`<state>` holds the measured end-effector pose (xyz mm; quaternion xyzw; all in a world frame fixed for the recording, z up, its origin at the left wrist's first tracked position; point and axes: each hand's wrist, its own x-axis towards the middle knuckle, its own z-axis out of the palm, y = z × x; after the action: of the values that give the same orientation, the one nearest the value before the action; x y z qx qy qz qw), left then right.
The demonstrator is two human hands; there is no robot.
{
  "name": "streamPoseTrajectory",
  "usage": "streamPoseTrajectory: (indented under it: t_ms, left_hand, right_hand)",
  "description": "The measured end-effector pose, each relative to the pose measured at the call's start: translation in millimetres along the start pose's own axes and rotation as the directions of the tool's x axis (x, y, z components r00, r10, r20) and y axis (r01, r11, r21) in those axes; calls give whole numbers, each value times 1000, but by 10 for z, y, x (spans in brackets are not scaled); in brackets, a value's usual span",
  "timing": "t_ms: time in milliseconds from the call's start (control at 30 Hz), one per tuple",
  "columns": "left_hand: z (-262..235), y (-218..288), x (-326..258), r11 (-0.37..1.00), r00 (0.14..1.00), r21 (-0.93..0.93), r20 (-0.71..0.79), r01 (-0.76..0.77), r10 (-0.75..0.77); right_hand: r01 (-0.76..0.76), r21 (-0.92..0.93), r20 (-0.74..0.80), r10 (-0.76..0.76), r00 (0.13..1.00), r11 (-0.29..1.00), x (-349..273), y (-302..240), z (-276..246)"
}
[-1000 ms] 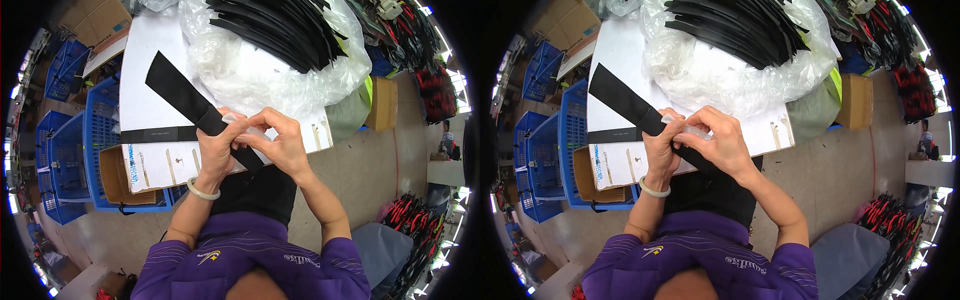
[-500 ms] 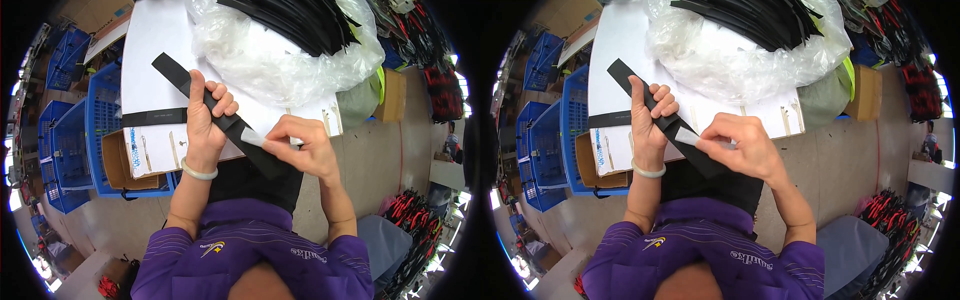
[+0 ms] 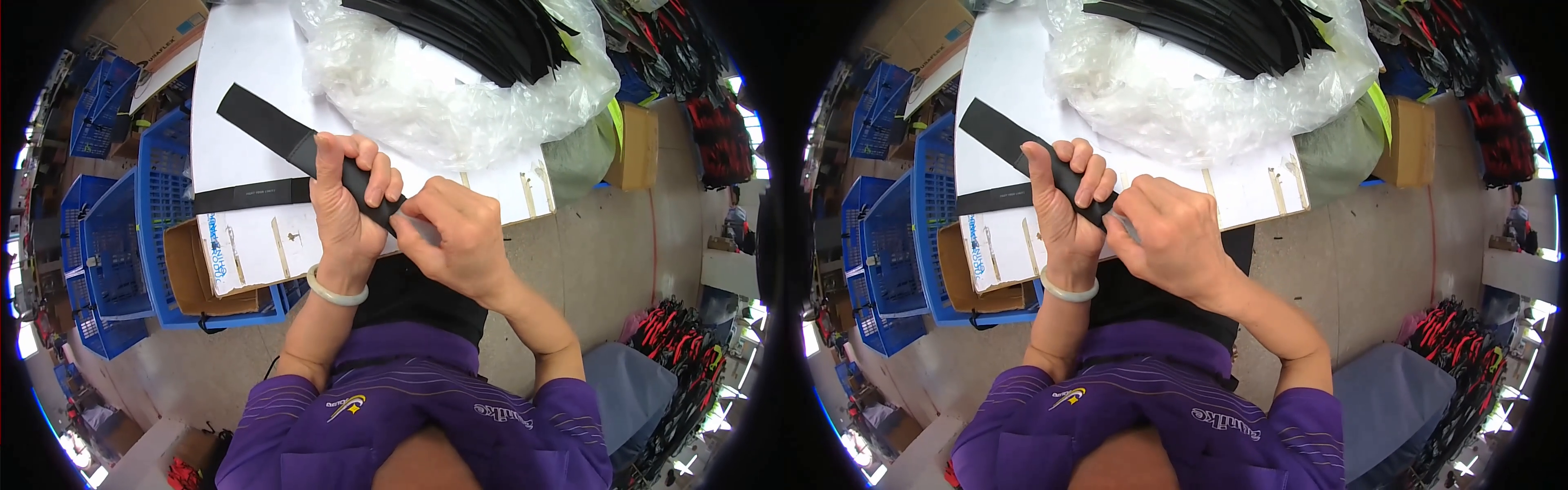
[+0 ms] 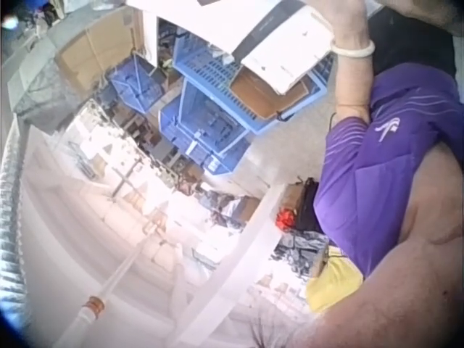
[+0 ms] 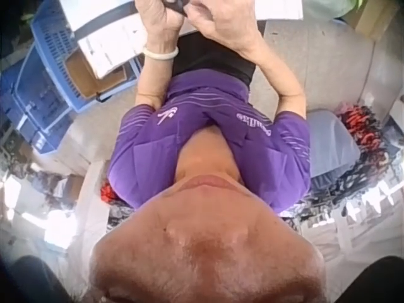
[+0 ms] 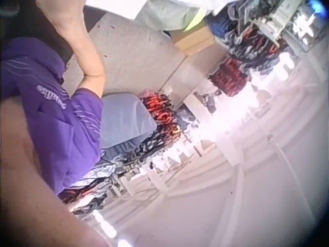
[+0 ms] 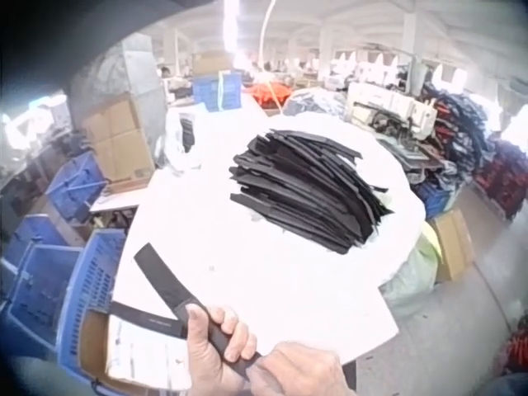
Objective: Wrapping one end of black straps with foam padding.
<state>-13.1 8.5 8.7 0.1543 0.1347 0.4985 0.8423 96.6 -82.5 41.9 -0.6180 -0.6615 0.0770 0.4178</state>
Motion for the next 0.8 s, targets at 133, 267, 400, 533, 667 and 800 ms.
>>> streamPoseTrajectory:
  t_ms: [133, 267, 400, 533, 667, 800]
  left_hand:
    - [-57, 85, 61, 998, 999, -54, -31, -20, 19]
    - [-98, 138, 133, 978, 996, -206, -66, 42, -57]
    - [-36, 34, 97, 964, 986, -227, -61, 136, -154]
    - [-58, 48, 107, 955, 983, -256, -66, 147, -169]
    - [-28, 88, 128, 947, 987, -289, -31, 141, -157]
    - [-28, 42, 100, 936, 985, -313, -5, 164, -174]
  right_hand:
    - [-3, 10, 25, 3, 1000, 1000, -5, -54, -136]
    - [9, 25, 40, -10, 999, 1000, -101, -22, -221]
    - [136, 98, -17, -135, 991, 986, 3, 12, -78]
    - [96, 168, -45, -89, 995, 981, 20, 25, -15]
    - [91, 65, -98, -84, 992, 994, -28, 40, 7]
    - [107, 134, -180, -82, 980, 985, -10, 101, 205]
